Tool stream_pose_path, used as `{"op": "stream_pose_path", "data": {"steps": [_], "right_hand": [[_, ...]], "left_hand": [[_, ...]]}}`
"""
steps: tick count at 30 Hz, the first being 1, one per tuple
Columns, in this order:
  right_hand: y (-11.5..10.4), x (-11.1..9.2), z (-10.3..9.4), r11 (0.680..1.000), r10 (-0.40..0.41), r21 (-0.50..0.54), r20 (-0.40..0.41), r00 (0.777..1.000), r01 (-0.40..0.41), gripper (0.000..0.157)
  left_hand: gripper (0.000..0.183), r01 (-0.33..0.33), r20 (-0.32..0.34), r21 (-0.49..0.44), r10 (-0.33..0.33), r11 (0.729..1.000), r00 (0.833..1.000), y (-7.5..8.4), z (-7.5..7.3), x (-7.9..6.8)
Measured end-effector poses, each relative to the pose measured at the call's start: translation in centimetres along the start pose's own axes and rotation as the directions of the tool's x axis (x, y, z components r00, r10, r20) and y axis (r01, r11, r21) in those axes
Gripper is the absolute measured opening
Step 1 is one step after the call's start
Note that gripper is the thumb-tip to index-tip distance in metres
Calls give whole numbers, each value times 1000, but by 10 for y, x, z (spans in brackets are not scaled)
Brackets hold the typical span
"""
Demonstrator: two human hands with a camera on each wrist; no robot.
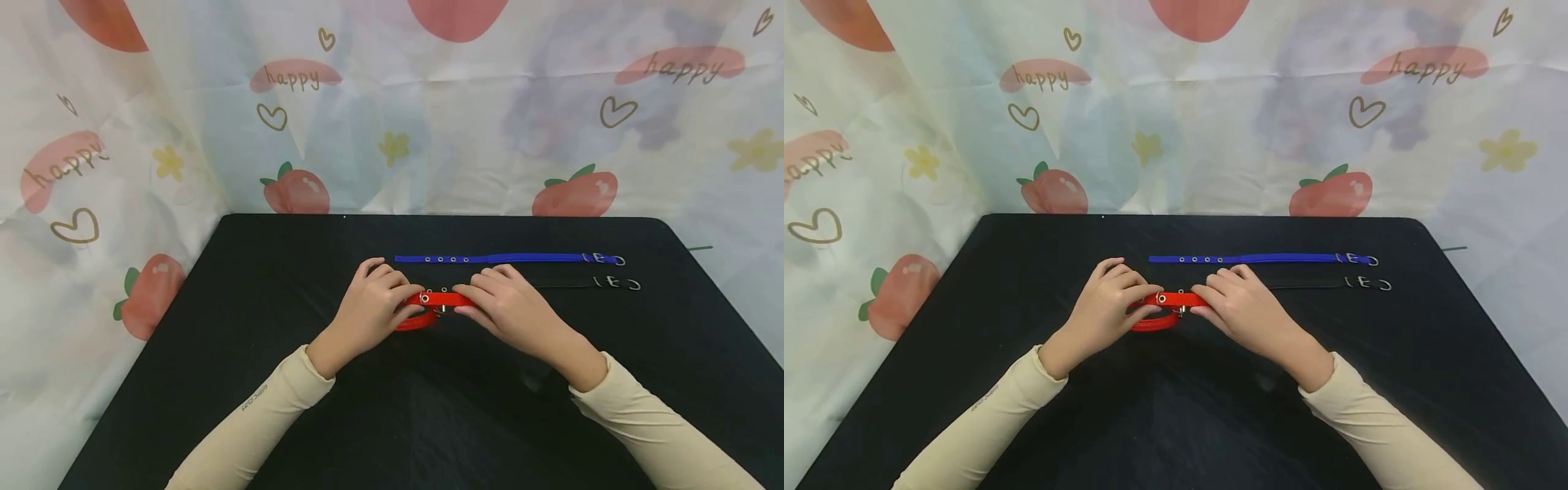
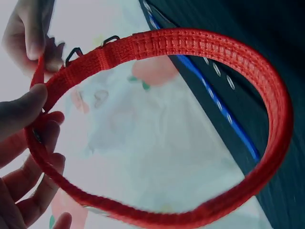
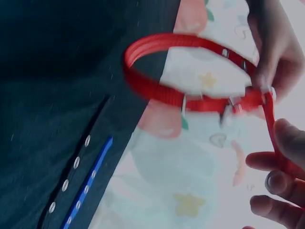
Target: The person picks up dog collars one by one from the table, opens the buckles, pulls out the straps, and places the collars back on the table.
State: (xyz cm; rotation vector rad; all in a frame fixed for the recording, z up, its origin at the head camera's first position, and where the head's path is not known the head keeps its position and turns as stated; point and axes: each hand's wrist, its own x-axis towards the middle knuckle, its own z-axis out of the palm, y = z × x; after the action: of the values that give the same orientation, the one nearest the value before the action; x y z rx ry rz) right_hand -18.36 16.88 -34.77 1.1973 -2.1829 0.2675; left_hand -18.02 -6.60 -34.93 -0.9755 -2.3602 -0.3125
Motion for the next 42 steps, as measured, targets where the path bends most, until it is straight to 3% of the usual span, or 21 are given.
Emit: {"op": "stream_pose_path", "data": {"steps": [4,10,17,20,23,29,37,42], "right_hand": [[4,-2,0,999,-31,-16,-21,999,30,60],[2,-1,4,999,-43,25,-43,998,44,53],[8,-4,1,991,1,131,-115,993,15,50],[9,-4,-1,989,7,148,-123,992,11,49],[5,-1,1,986,-7,165,-135,991,30,48],[-7,6,10,974,-54,210,-143,988,83,40],[0,1,7,980,31,198,-74,997,-16,52],[0,3,9,974,35,227,-71,997,-18,46]], "left_hand": [[23,-13,-17,39,14,999,1000,-1,-2,1],[24,-31,-29,6,32,999,999,3,-2,4],[28,76,-41,-96,-80,993,996,0,-4,1],[26,90,-50,-145,-99,985,994,0,-5,0],[25,53,-67,-164,-65,985,996,2,-4,1],[24,-57,-75,-111,49,992,996,9,1,5],[25,-3,-120,-167,-18,986,993,8,-2,4],[27,-47,-141,-183,21,982,990,8,-3,7]]}}
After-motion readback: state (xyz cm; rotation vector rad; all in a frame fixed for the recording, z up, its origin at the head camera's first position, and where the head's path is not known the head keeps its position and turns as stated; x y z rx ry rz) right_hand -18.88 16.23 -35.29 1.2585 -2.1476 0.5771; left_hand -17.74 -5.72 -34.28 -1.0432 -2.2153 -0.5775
